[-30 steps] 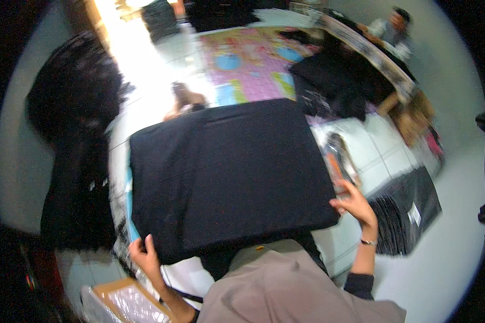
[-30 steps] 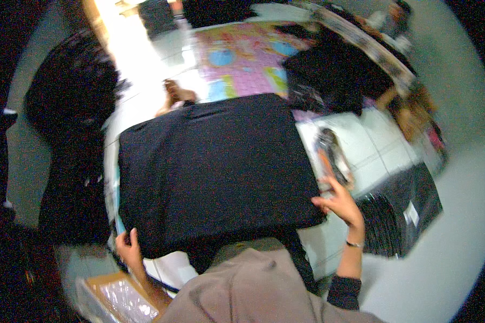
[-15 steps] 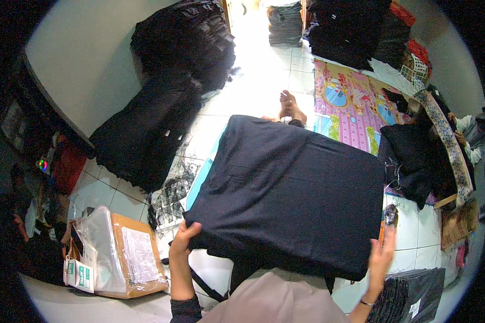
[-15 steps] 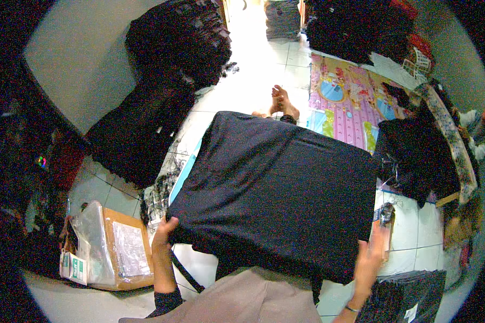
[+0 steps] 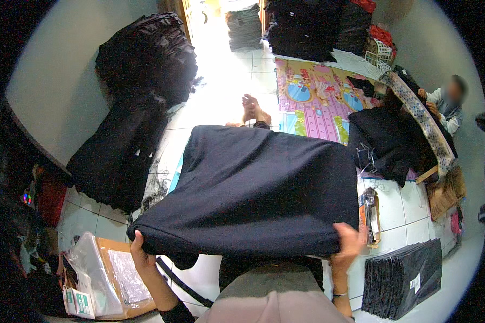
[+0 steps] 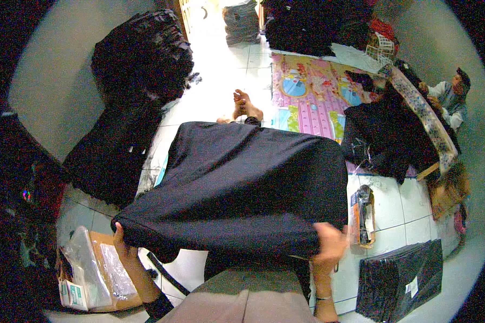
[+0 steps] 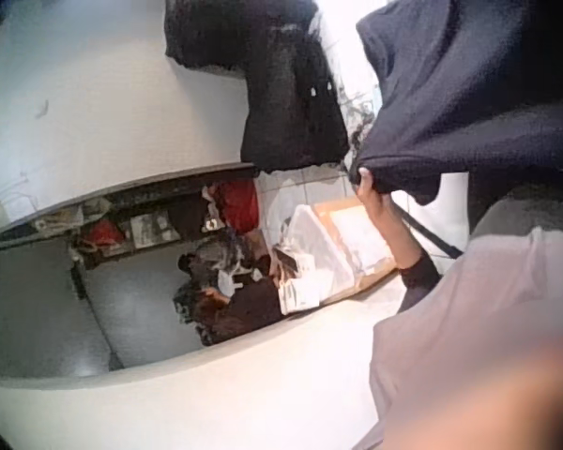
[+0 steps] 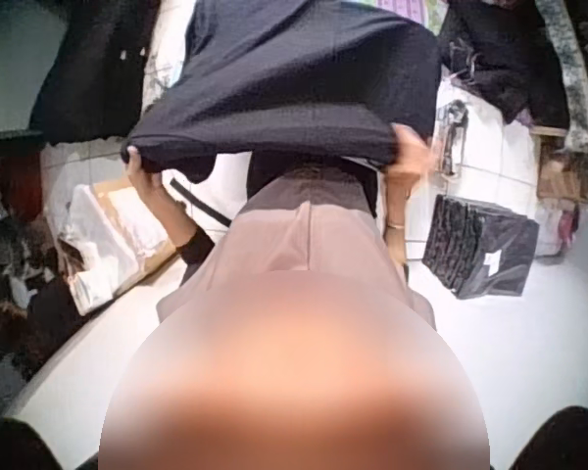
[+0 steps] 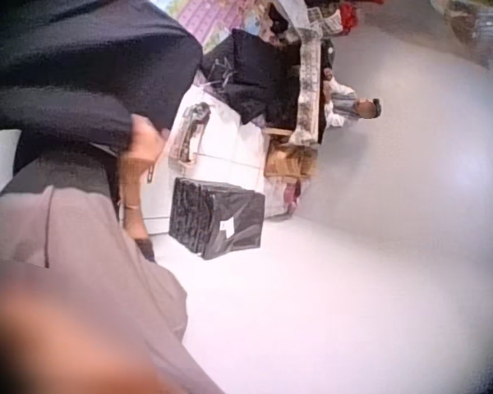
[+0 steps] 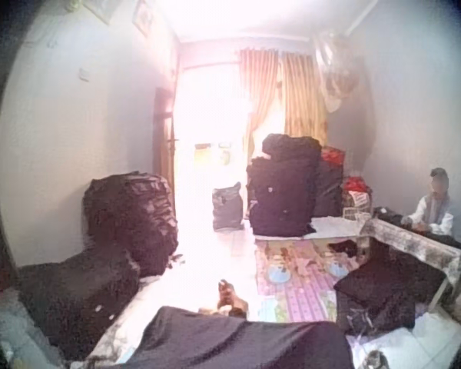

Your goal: The person folds a black garment on a small table, places it into a clear plastic bag, seals the bag, and sets it aside. This process is repeated for multiple garments.

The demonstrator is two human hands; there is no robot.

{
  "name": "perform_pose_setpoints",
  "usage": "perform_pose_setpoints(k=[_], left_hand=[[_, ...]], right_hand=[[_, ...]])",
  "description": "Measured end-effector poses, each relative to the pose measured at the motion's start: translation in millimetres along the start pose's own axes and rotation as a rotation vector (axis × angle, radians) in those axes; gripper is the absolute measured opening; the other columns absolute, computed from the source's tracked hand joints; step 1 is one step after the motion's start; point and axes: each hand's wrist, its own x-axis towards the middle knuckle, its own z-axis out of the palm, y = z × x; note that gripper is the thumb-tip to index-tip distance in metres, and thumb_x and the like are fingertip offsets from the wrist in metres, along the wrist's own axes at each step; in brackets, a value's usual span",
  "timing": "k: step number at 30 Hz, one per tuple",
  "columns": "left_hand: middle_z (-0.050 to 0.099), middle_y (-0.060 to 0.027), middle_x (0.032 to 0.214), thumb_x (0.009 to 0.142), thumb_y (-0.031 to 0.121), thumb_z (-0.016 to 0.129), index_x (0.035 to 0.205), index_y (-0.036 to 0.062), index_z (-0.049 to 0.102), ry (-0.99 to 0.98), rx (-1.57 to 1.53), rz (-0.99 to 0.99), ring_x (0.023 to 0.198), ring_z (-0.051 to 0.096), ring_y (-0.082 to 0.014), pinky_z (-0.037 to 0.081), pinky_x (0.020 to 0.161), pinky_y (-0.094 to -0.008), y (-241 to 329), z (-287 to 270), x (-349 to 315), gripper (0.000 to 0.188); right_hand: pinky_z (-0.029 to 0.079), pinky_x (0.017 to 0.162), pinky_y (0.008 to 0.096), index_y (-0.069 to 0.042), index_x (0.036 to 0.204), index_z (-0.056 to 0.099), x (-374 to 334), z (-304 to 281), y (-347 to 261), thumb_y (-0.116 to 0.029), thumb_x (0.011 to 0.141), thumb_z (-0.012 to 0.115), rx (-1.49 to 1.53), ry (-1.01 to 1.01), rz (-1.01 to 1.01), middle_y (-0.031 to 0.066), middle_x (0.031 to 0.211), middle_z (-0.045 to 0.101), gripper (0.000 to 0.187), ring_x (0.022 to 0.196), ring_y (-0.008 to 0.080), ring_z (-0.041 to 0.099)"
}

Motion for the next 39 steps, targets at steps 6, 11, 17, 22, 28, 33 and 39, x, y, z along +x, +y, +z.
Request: perform_pose_setpoints(k=[6, 11, 17, 22, 28, 33, 39], left_hand=[[0.062, -0.0083, 0.091, 0.081, 0.011, 0.072, 0.096, 0.0007, 0.061, -0.742, 0.821, -0.115, 0.082, 0.058, -0.0183, 0.045, 0.068, -0.0288, -5.7, -6.0, -7.9, 0.021], [0.065, -0.0099, 0.082, 0.080, 0.012, 0.071, 0.084, -0.0048, 0.065, -0.392, 0.157, -0.199, 0.072, 0.059, -0.0188, 0.045, 0.068, -0.0305, 18.0, 11.1, -7.3, 0.018], [0.064, -0.0124, 0.110, 0.086, 0.046, 0.064, 0.126, -0.0039, 0.053, -0.654, 1.955, -0.467, 0.100, 0.058, -0.0171, 0.043, 0.090, -0.0289, -3.1, 100.8, 100.2, 0.065], [0.061, -0.0015, 0.084, 0.087, 0.065, 0.052, 0.100, 0.0074, 0.061, -0.420, 0.664, 0.138, 0.067, 0.051, -0.0142, 0.042, 0.060, -0.0309, 50.5, 231.4, 224.5, 0.059], [0.058, -0.0125, 0.122, 0.097, 0.044, 0.049, 0.124, -0.0027, 0.053, -0.473, 0.226, 0.510, 0.115, 0.051, -0.0265, 0.035, 0.105, -0.0385, 172.1, 291.0, 235.7, 0.054], [0.059, -0.0130, 0.121, 0.100, 0.036, 0.045, 0.122, -0.0038, 0.053, -0.470, 0.211, 0.594, 0.112, 0.054, -0.0250, 0.037, 0.104, -0.0380, 195.1, 143.5, 171.0, 0.047], [0.066, -0.0123, 0.103, 0.085, 0.023, 0.061, 0.102, -0.0079, 0.060, -0.646, 1.585, 0.156, 0.093, 0.062, -0.0230, 0.047, 0.084, -0.0328, 143.3, -56.1, 7.7, 0.035]], right_hand=[[0.041, 0.091, 0.0385, -0.007, 0.101, 0.071, -13.3, -89.8, 113.3, -0.008, 0.085, 0.045, -0.612, 0.263, 0.262, 0.0077, 0.094, 0.069, 0.030, 0.092, 0.0265, 0.060], [0.043, 0.085, 0.0385, -0.008, 0.100, 0.071, 19.9, -126.9, 143.4, -0.003, 0.079, 0.061, -0.652, 0.251, 0.127, 0.0057, 0.093, 0.068, 0.023, 0.090, 0.0259, 0.058], [0.048, 0.088, 0.0325, -0.001, 0.096, 0.067, 141.4, -75.3, 150.0, 0.008, 0.081, 0.055, -0.260, 0.252, 0.111, 0.0107, 0.098, 0.069, 0.022, 0.093, 0.0247, 0.065], [0.051, 0.078, 0.0248, -0.002, 0.100, 0.064, 287.2, -75.0, 88.9, -0.008, 0.094, 0.056, 0.209, 0.270, -0.041, 0.0051, 0.104, 0.066, 0.011, 0.089, 0.0153, 0.063], [0.049, 0.096, 0.0316, 0.000, 0.115, 0.061, 340.7, -142.5, 37.9, -0.011, 0.097, 0.052, 0.544, 0.370, -0.326, 0.0095, 0.125, 0.058, 0.023, 0.111, 0.0218, 0.060], [0.038, 0.108, 0.0377, -0.001, 0.124, 0.054, 262.1, -184.0, 102.6, -0.014, 0.099, 0.049, -0.053, 0.318, -0.380, 0.0122, 0.136, 0.048, 0.029, 0.123, 0.0238, 0.050], [0.040, 0.102, 0.0382, -0.004, 0.100, 0.048, 96.8, -169.4, 199.7, -0.009, 0.096, 0.044, 0.664, 0.371, 0.136, 0.0094, 0.109, 0.055, 0.007, 0.101, 0.0235, 0.053]])
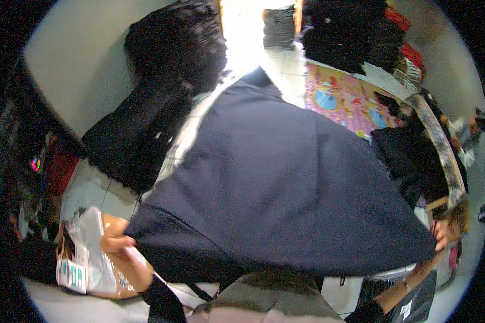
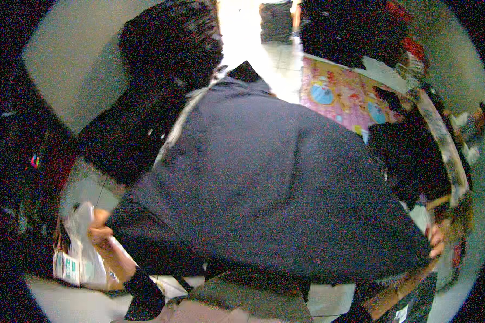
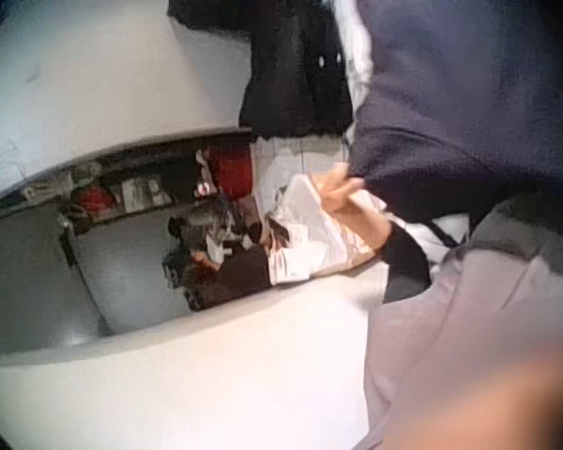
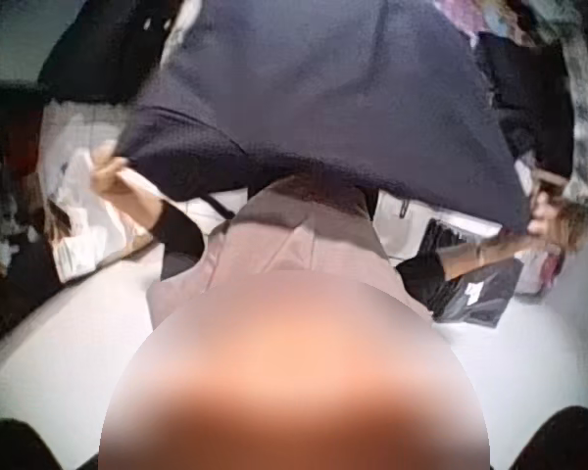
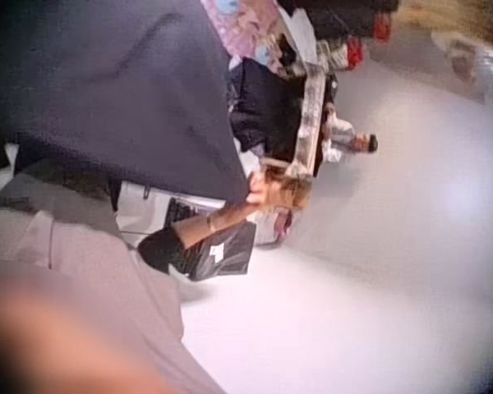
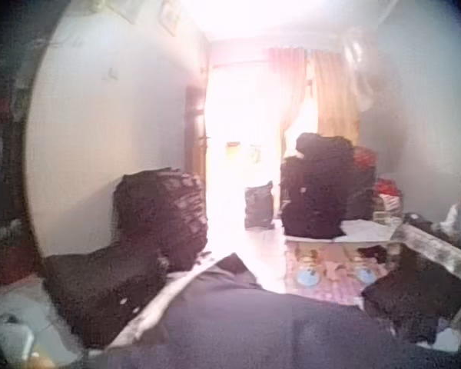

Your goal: The person folds a black garment on a small table, places it into a clear plastic bag, seals the bag, and sets it aside. This process is repeated for multiple garments.

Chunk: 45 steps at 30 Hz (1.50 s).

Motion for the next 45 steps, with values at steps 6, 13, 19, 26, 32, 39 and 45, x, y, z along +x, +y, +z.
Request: perform_pose_setpoints(k=[6, 13, 19, 26, 32, 39, 45], left_hand=[[0.069, -0.0100, 0.099, 0.091, 0.031, 0.059, 0.099, -0.0078, 0.065, -0.555, -1.215, 0.094, 0.092, 0.062, -0.0227, 0.047, 0.080, -0.0294, -9.8, 130.4, 18.8, 0.040], [0.058, -0.0231, 0.119, 0.097, 0.020, 0.050, 0.123, -0.0110, 0.050, 0.439, -1.639, -0.099, 0.110, 0.059, -0.0262, 0.048, 0.098, -0.0387, 61.5, 103.7, 174.1, 0.040], [0.064, -0.0060, 0.084, 0.091, 0.030, 0.062, 0.089, 0.0001, 0.068, 0.596, -0.708, -0.220, 0.077, 0.054, -0.0102, 0.040, 0.065, -0.0237, 50.3, 113.6, 173.6, 0.031], [0.039, 0.0104, 0.061, 0.084, 0.019, 0.074, 0.063, 0.0047, 0.055, 0.603, -0.535, -0.411, 0.056, 0.029, -0.0011, 0.021, 0.049, -0.0225, 57.3, 161.0, 134.7, 0.032], [0.042, 0.0112, 0.063, 0.090, 0.013, 0.066, 0.066, 0.0057, 0.054, 0.723, -0.628, -0.225, 0.056, 0.030, 0.0011, 0.020, 0.050, -0.0193, 66.8, 124.1, 143.0, 0.028], [0.050, 0.0100, 0.062, 0.079, 0.012, 0.078, 0.068, 0.0055, 0.062, 0.656, -0.586, -0.394, 0.055, 0.036, 0.0012, 0.024, 0.050, -0.0179, 42.4, 154.7, 106.3, 0.021], [0.067, -0.0017, 0.077, 0.065, 0.007, 0.082, 0.076, 0.0053, 0.070, 0.784, -0.245, -0.173, 0.072, 0.054, -0.0140, 0.041, 0.070, -0.0280, 42.3, 172.4, 82.4, 0.017]], right_hand=[[0.043, 0.074, 0.0295, -0.010, 0.081, 0.046, -31.4, -26.2, 38.6, -0.011, 0.090, 0.060, 0.101, -0.483, -0.099, 0.0019, 0.072, 0.045, 0.017, 0.067, 0.0140, 0.043], [0.039, 0.099, 0.0287, -0.001, 0.126, 0.056, 42.3, 65.3, 111.1, -0.035, 0.097, 0.054, -0.372, -0.135, 0.242, 0.0058, 0.117, 0.059, 0.044, 0.105, 0.0142, 0.053], [0.028, 0.044, 0.0162, -0.013, 0.096, 0.061, -6.6, 93.2, 151.6, -0.057, 0.091, 0.053, -0.397, -0.394, 0.771, -0.0118, 0.061, 0.037, 0.045, 0.050, -0.0020, 0.034], [0.045, 0.076, 0.0246, 0.000, 0.101, 0.060, -69.3, 121.4, 120.6, -0.038, 0.095, 0.058, -0.101, -0.183, 0.690, -0.0009, 0.099, 0.062, 0.039, 0.087, 0.0073, 0.055], [0.038, 0.065, 0.0229, -0.003, 0.081, 0.058, -26.4, 121.0, 62.8, -0.020, 0.092, 0.064, -0.502, -0.202, 0.254, -0.0037, 0.073, 0.051, 0.021, 0.071, 0.0053, 0.042], [0.041, 0.065, 0.0335, 0.001, 0.079, 0.051, -84.8, 79.9, 83.1, -0.026, 0.092, 0.062, -0.979, -0.357, 0.264, 0.0143, 0.071, 0.051, 0.032, 0.066, 0.0179, 0.041], [0.048, 0.075, 0.0393, -0.004, 0.103, 0.060, -49.6, 149.7, 85.4, -0.008, 0.085, 0.063, -1.274, -0.486, 0.144, 0.0136, 0.094, 0.062, 0.018, 0.082, 0.0290, 0.060]])
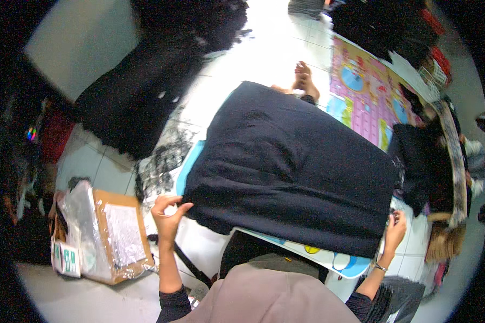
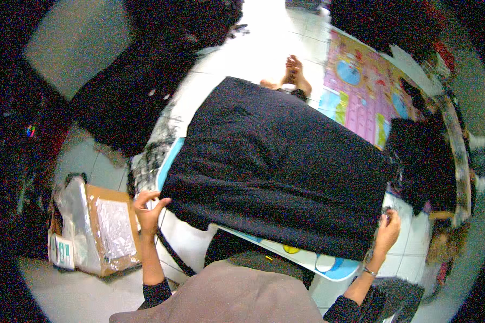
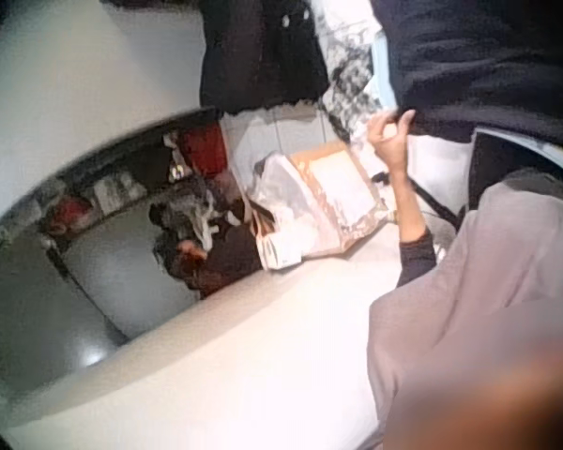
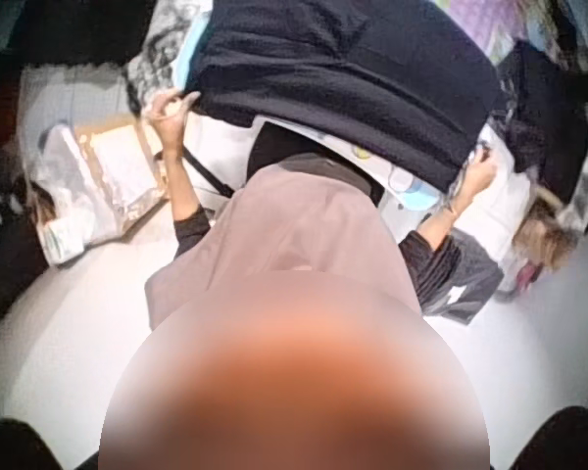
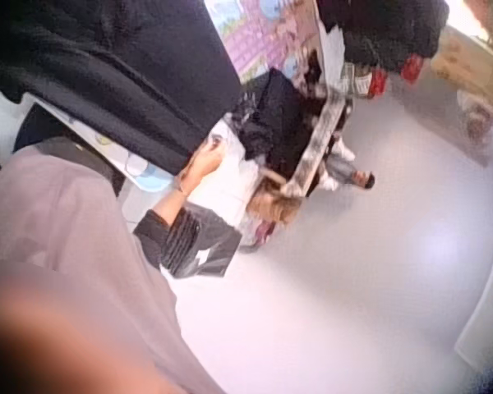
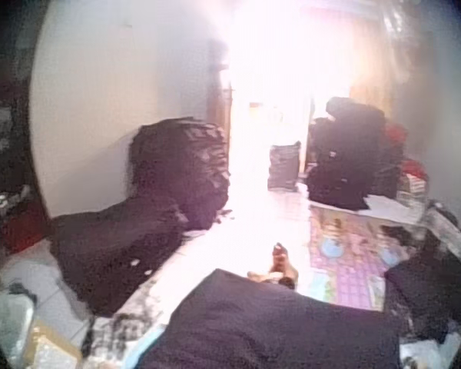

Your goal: The person folds a black garment on a small table, places it into a clear plastic bag, seals the bag, and sets it aside. This process is repeated for multiple garments.

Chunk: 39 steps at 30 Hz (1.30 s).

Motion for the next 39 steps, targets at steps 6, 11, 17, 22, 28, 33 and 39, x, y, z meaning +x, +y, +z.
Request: perform_pose_setpoints(k=[6, 11, 17, 22, 28, 33, 39], left_hand=[[0.071, -0.0063, 0.090, 0.071, 0.005, 0.075, 0.092, 0.0071, 0.073, -0.276, 0.109, 0.319, 0.078, 0.064, -0.0229, 0.051, 0.072, -0.0315, 14.8, 0.2, 3.2, 0.021], [0.070, -0.0062, 0.086, 0.072, 0.003, 0.077, 0.088, 0.0041, 0.072, -0.247, -0.135, -0.030, 0.074, 0.063, -0.0140, 0.049, 0.067, -0.0259, 5.0, -8.3, 6.1, 0.017], [0.066, 0.0005, 0.076, 0.082, 0.012, 0.074, 0.084, -0.0003, 0.071, -0.158, -0.377, -0.477, 0.068, 0.056, -0.0046, 0.043, 0.062, -0.0196, -6.0, 5.4, 14.5, 0.013], [0.063, 0.0008, 0.065, 0.079, 0.021, 0.077, 0.082, -0.0021, 0.071, -0.250, -0.241, -0.511, 0.058, 0.051, -0.0035, 0.039, 0.054, -0.0190, -6.3, 6.1, 35.1, 0.024], [0.066, -0.0071, 0.077, 0.076, 0.019, 0.077, 0.093, 0.0070, 0.070, -0.057, 0.241, -0.256, 0.067, 0.058, -0.0139, 0.042, 0.058, -0.0277, 42.6, 8.4, 37.5, 0.022], [0.064, -0.0118, 0.109, 0.081, 0.014, 0.069, 0.102, 0.0079, 0.067, 0.073, -0.031, 0.511, 0.102, 0.061, -0.0279, 0.048, 0.090, -0.0390, 103.9, 59.7, 12.6, 0.021], [0.035, -0.0190, 0.147, 0.090, 0.011, 0.055, 0.137, 0.0062, 0.045, -0.300, 0.616, 0.259, 0.134, 0.037, -0.0350, 0.025, 0.112, -0.0463, 71.1, 96.2, 44.4, 0.048]], right_hand=[[0.048, 0.088, 0.0335, 0.000, 0.114, 0.060, 36.2, 19.0, -197.7, -0.002, 0.089, 0.060, 0.513, -0.235, -0.747, 0.0160, 0.109, 0.063, 0.025, 0.100, 0.0273, 0.063], [0.049, 0.075, 0.0333, 0.000, 0.115, 0.057, 20.0, 65.9, -326.9, -0.015, 0.092, 0.059, 0.437, -0.246, -0.824, 0.0166, 0.097, 0.062, 0.027, 0.084, 0.0228, 0.062], [0.041, 0.060, 0.0314, 0.005, 0.086, 0.057, 43.9, 86.3, -358.7, -0.031, 0.080, 0.075, 0.544, -0.450, -0.806, 0.0093, 0.068, 0.049, 0.041, 0.062, 0.0144, 0.046], [0.042, 0.063, 0.0326, 0.005, 0.088, 0.056, 50.2, 74.8, -353.1, -0.023, 0.081, 0.074, 0.589, -0.283, -0.833, 0.0156, 0.074, 0.050, 0.035, 0.065, 0.0199, 0.047], [0.050, 0.063, 0.0404, -0.003, 0.087, 0.060, -10.8, -6.6, -357.9, -0.017, 0.084, 0.067, 0.423, -0.180, -1.095, 0.0149, 0.079, 0.060, 0.016, 0.072, 0.0331, 0.063], [0.055, 0.070, 0.0375, -0.010, 0.096, 0.060, -77.5, -23.7, -344.7, -0.023, 0.084, 0.065, 0.400, -0.441, -1.384, 0.0095, 0.097, 0.064, 0.019, 0.082, 0.0274, 0.066], [0.013, 0.115, 0.0522, -0.012, 0.146, 0.034, -91.7, 17.0, -286.3, -0.051, 0.083, 0.056, 0.059, -0.470, -1.150, 0.0095, 0.151, 0.032, 0.077, 0.141, 0.0283, 0.025]])
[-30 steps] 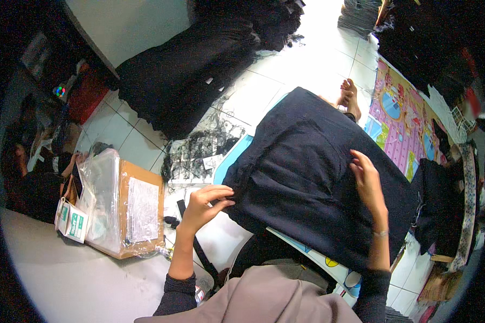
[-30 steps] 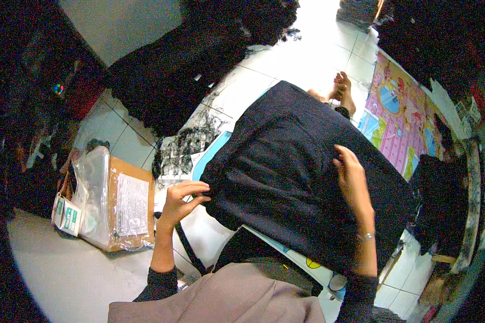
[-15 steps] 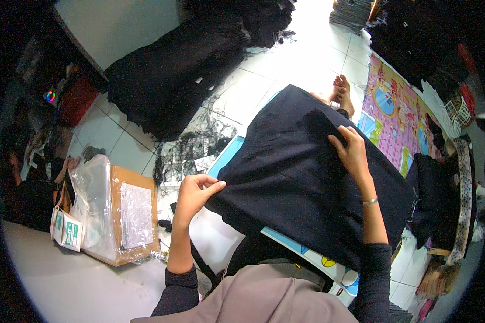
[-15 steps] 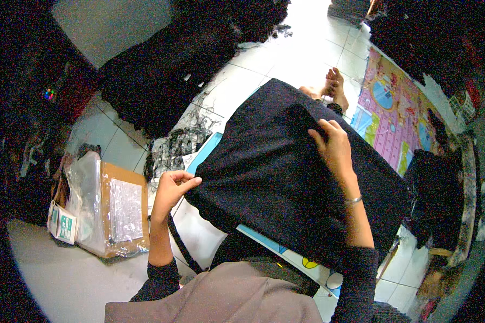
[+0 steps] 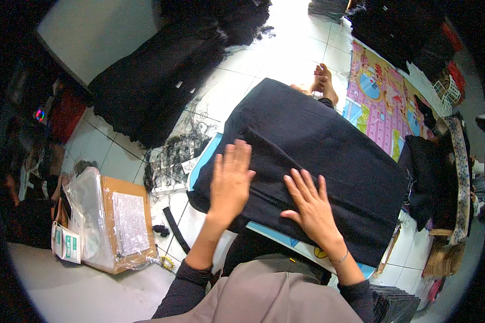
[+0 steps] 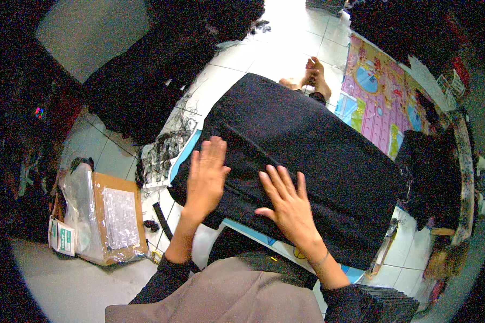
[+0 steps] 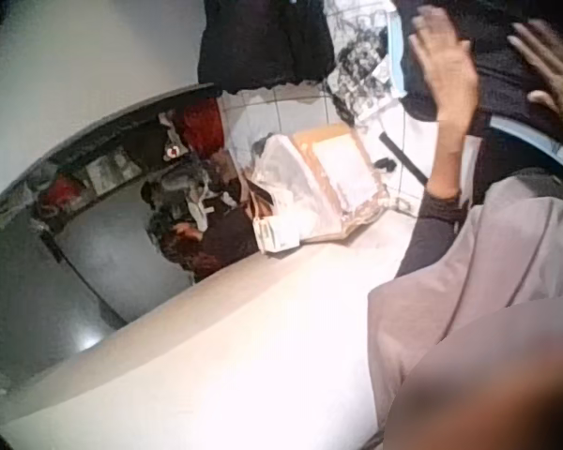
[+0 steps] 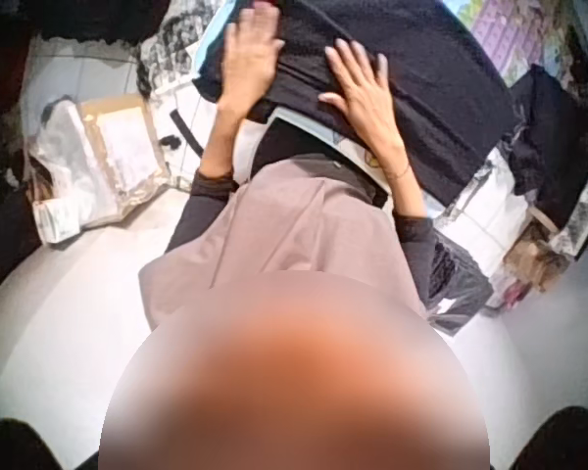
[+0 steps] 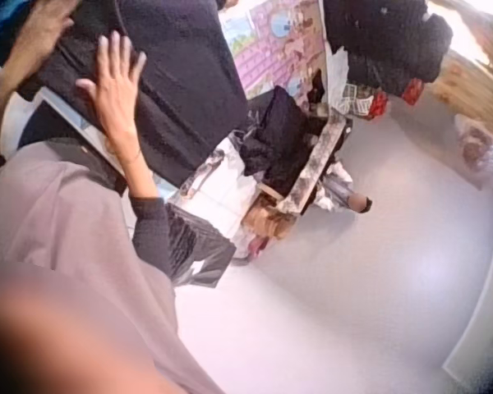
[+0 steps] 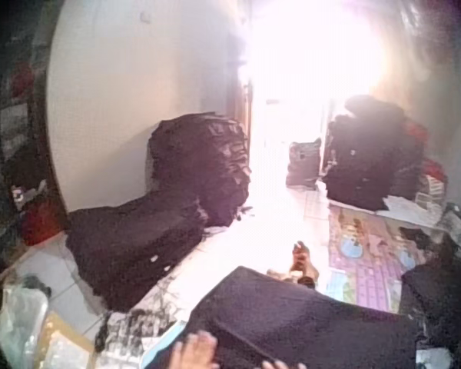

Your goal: The person folds a black garment on a small table, places it into a clear plastic bag, seals the bag, and sets it aside. This process is repeated for multiple garments.

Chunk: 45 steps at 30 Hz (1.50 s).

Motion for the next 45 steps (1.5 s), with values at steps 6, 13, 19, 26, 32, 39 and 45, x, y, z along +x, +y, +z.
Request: perform_pose_setpoints(k=[6, 13, 19, 26, 32, 39, 45], left_hand=[[0.056, -0.0131, 0.103, 0.069, 0.018, 0.081, 0.102, 0.0011, 0.060, 0.190, -0.352, -0.613, 0.099, 0.054, -0.0297, 0.043, 0.087, -0.0390, -50.0, -24.3, -56.8, 0.042], [0.057, -0.0045, 0.077, 0.070, 0.017, 0.084, 0.076, 0.0011, 0.062, 0.387, -0.431, -0.556, 0.063, 0.048, -0.0117, 0.040, 0.058, -0.0265, -50.0, -16.6, -64.7, 0.028], [0.037, 0.0103, 0.061, 0.081, 0.017, 0.075, 0.057, 0.0131, 0.044, 0.034, -0.922, -0.663, 0.056, 0.029, -0.0029, 0.022, 0.050, -0.0237, -100.9, -30.1, -43.4, 0.039], [0.042, 0.0077, 0.059, 0.086, 0.015, 0.071, 0.062, 0.0156, 0.040, 0.084, -1.141, -0.714, 0.051, 0.034, -0.0042, 0.026, 0.048, -0.0217, -109.2, -24.5, -53.3, 0.040], [0.047, 0.0076, 0.064, 0.087, 0.005, 0.067, 0.063, 0.0172, 0.039, 0.098, -1.341, -0.554, 0.060, 0.042, -0.0019, 0.036, 0.058, -0.0183, -126.5, -39.4, -48.0, 0.039], [0.041, 0.0066, 0.061, 0.086, 0.004, 0.068, 0.060, 0.0158, 0.035, 0.047, -1.293, -0.543, 0.060, 0.037, -0.0027, 0.033, 0.058, -0.0197, -127.6, -34.3, -64.4, 0.043], [0.043, 0.0062, 0.057, 0.082, 0.009, 0.073, 0.060, 0.0142, 0.038, -0.227, -0.971, -0.600, 0.053, 0.038, -0.0042, 0.033, 0.052, -0.0214, -144.1, -55.2, -83.2, 0.041]], right_hand=[[0.010, 0.114, 0.0523, -0.007, 0.148, 0.029, -142.7, 28.0, 89.4, -0.039, 0.095, 0.047, -0.253, 0.203, 0.645, 0.0120, 0.154, 0.026, 0.064, 0.144, 0.0304, 0.019], [0.027, 0.110, 0.0337, 0.003, 0.142, 0.036, -251.7, 47.3, 206.9, -0.039, 0.103, 0.033, 0.680, 0.575, 1.041, 0.0158, 0.146, 0.038, 0.057, 0.133, 0.0255, 0.037], [0.043, 0.098, 0.0320, 0.001, 0.117, 0.062, -264.4, 87.9, 252.7, -0.030, 0.099, 0.046, 1.152, 0.871, 0.742, 0.0096, 0.114, 0.063, 0.039, 0.105, 0.0173, 0.058], [0.041, 0.087, 0.0262, -0.001, 0.128, 0.054, -261.1, 104.1, 180.3, -0.044, 0.093, 0.057, 1.343, 1.109, 1.283, 0.0008, 0.106, 0.059, 0.056, 0.096, 0.0112, 0.052], [0.046, 0.069, 0.0241, -0.006, 0.104, 0.052, -291.7, 24.6, 153.2, -0.010, 0.090, 0.064, 1.103, 1.204, 1.035, 0.0051, 0.099, 0.064, 0.019, 0.083, 0.0062, 0.056], [0.042, 0.053, 0.0290, -0.003, 0.107, 0.060, -303.0, 14.2, 139.3, -0.020, 0.087, 0.068, 0.414, 0.810, 1.305, 0.0110, 0.067, 0.064, 0.028, 0.057, 0.0116, 0.059], [0.045, 0.057, 0.0384, -0.006, 0.090, 0.067, -310.3, 35.2, 125.8, -0.035, 0.086, 0.067, 0.213, 0.700, 1.389, 0.0136, 0.066, 0.065, 0.030, 0.057, 0.0267, 0.061]])
